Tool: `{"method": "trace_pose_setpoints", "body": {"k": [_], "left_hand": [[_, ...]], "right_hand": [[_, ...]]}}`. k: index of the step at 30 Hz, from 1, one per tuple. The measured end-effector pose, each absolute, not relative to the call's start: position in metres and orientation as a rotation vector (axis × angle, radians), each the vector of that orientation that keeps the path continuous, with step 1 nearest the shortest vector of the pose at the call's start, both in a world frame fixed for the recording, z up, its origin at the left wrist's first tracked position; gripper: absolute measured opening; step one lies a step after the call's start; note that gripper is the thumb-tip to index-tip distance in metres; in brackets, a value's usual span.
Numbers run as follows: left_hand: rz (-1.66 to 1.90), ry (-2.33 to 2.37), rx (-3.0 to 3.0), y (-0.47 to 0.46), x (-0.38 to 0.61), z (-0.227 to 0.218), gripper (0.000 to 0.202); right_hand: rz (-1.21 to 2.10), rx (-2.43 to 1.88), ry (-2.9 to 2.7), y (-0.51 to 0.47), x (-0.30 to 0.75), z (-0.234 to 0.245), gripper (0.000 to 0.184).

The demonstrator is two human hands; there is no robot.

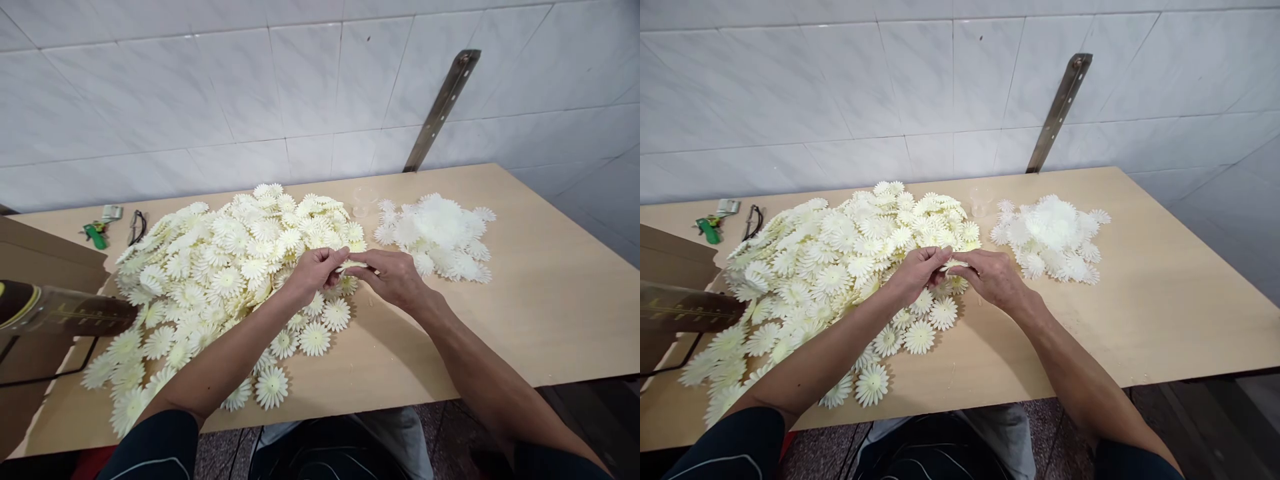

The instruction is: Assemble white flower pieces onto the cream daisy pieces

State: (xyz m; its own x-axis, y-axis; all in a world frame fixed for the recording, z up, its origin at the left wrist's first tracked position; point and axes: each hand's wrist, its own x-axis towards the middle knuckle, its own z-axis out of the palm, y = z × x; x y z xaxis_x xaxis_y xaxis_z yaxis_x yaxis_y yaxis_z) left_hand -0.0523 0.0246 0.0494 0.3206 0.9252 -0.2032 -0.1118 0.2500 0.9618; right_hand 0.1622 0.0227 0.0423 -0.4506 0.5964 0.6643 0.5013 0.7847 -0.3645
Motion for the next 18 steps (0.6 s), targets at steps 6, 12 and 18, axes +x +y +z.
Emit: {"method": "trace_pose_setpoints", "body": {"k": [6, 12, 18], "left_hand": [[0.946, 0.907, 1.114, 0.023, -0.051, 0.052, 0.053], [1.113, 1.003, 1.109, 0.025, -0.050, 0.044, 0.053], [1.124, 1.046, 1.195, 0.025, -0.049, 0.042, 0.046]], "right_hand": [[0.028, -0.969, -2.046, 0.023, 0.160, 0.036, 0.039], [0.167, -1.067, -2.100, 0.025, 0.155, 0.028, 0.052], [0.523, -1.145, -1.924, 0.022, 0.155, 0.039, 0.063]]}}
